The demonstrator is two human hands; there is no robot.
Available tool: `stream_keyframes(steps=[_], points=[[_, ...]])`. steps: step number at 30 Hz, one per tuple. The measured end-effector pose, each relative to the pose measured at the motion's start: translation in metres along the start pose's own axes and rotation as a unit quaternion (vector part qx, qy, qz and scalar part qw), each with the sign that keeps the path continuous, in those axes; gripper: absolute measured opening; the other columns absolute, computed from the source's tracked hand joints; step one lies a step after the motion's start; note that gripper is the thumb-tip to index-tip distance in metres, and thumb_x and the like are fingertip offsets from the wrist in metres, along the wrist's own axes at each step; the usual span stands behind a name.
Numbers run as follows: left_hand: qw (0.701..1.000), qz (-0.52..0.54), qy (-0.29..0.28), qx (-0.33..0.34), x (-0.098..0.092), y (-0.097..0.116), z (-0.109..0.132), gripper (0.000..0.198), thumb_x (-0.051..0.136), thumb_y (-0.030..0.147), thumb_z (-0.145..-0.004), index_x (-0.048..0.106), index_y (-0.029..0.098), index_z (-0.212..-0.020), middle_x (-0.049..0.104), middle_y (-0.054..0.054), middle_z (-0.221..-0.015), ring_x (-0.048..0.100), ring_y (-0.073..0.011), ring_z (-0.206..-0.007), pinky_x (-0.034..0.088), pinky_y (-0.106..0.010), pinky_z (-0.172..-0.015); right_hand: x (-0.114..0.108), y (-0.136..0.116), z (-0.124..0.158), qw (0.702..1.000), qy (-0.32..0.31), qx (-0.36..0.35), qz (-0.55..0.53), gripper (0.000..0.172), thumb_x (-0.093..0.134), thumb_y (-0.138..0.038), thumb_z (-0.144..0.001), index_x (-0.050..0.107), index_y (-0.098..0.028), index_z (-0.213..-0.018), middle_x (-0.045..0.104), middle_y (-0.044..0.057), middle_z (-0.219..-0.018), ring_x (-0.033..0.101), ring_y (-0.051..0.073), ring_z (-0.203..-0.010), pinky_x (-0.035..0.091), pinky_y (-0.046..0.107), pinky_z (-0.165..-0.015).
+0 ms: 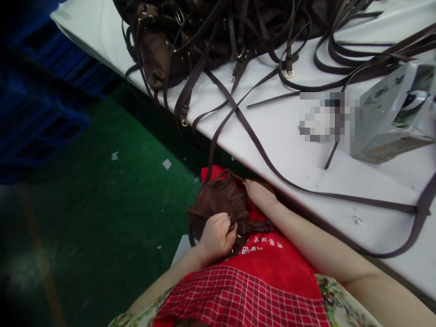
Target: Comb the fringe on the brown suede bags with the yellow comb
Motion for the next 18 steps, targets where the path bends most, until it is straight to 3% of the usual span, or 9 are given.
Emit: stream_keyframes(steps=[3, 7, 10, 12, 15, 18], points=[[0.981, 0.134, 0.066, -0.121, -0.010, -0.033, 0.007, 0.039, 0.027, 0.033, -0.095, 0.052, 0.017, -0.072, 0.058, -0.008, -0.072, 0.055, -0.0181, -0.071, 0.044, -0.033, -0.071, -0.018, 0.003, 0.006, 0.995, 0.056, -0.021, -0.078, 0.036, 0.028, -0.037, -0.099, 0.057, -0.018, -0.092, 0.067, 0.008, -0.086, 0.062, 0.019, -0.076, 0.040, 0.027, -0.067], [0.899, 0.360, 0.098, -0.231, 0.002, -0.069, 0.018, 0.040, 0.032, 0.042, -0.095, 0.055, 0.016, -0.074, 0.059, -0.005, -0.075, 0.055, -0.0158, -0.074, 0.044, -0.029, -0.074, -0.054, 0.002, 0.034, 0.964, 0.163, -0.067, -0.197, 0.036, 0.028, -0.037, -0.099, 0.056, -0.018, -0.088, 0.065, 0.008, -0.082, 0.060, 0.019, -0.077, 0.042, 0.028, -0.072], [0.859, 0.439, 0.097, -0.247, 0.012, -0.073, 0.017, 0.040, 0.038, 0.046, -0.092, 0.057, 0.015, -0.076, 0.060, -0.004, -0.075, 0.055, -0.0161, -0.075, 0.045, -0.029, -0.076, -0.055, -0.031, 0.055, 0.957, 0.116, -0.184, -0.192, 0.033, 0.029, -0.035, -0.099, 0.058, -0.019, -0.095, 0.064, 0.007, -0.090, 0.060, 0.018, -0.080, 0.044, 0.027, -0.072], [0.857, 0.448, 0.098, -0.232, 0.012, -0.068, 0.014, 0.038, 0.041, 0.045, -0.091, 0.057, 0.015, -0.075, 0.060, -0.004, -0.076, 0.055, -0.0163, -0.075, 0.045, -0.029, -0.078, -0.043, -0.056, 0.067, 0.961, 0.062, -0.245, -0.115, 0.031, 0.031, -0.034, -0.099, 0.059, -0.020, -0.099, 0.064, 0.005, -0.091, 0.061, 0.016, -0.076, 0.044, 0.026, -0.068], [0.872, 0.436, 0.096, -0.202, 0.004, -0.060, 0.009, 0.032, 0.042, 0.039, -0.091, 0.056, 0.015, -0.074, 0.060, -0.004, -0.078, 0.054, -0.0169, -0.078, 0.043, -0.030, -0.080, -0.025, -0.075, 0.073, 0.961, 0.036, -0.272, 0.011, 0.029, 0.033, -0.033, -0.098, 0.059, -0.020, -0.101, 0.063, 0.005, -0.089, 0.061, 0.016, -0.069, 0.041, 0.026, -0.059], [0.872, 0.431, 0.095, -0.213, -0.001, -0.059, 0.011, 0.031, 0.042, 0.037, -0.090, 0.054, 0.016, -0.071, 0.057, -0.003, -0.074, 0.052, -0.0159, -0.075, 0.042, -0.028, -0.077, -0.020, -0.078, 0.071, 0.961, 0.043, -0.266, 0.059, 0.027, 0.034, -0.033, -0.099, 0.058, -0.021, -0.102, 0.062, 0.004, -0.089, 0.061, 0.015, -0.069, 0.037, 0.026, -0.054]])
Point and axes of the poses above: each hand's wrist, its own z-axis away from the middle knuckle, its own x-axis out of the palm, y = z × x, the point moved 9 cm from there along -z, towards the middle knuckle
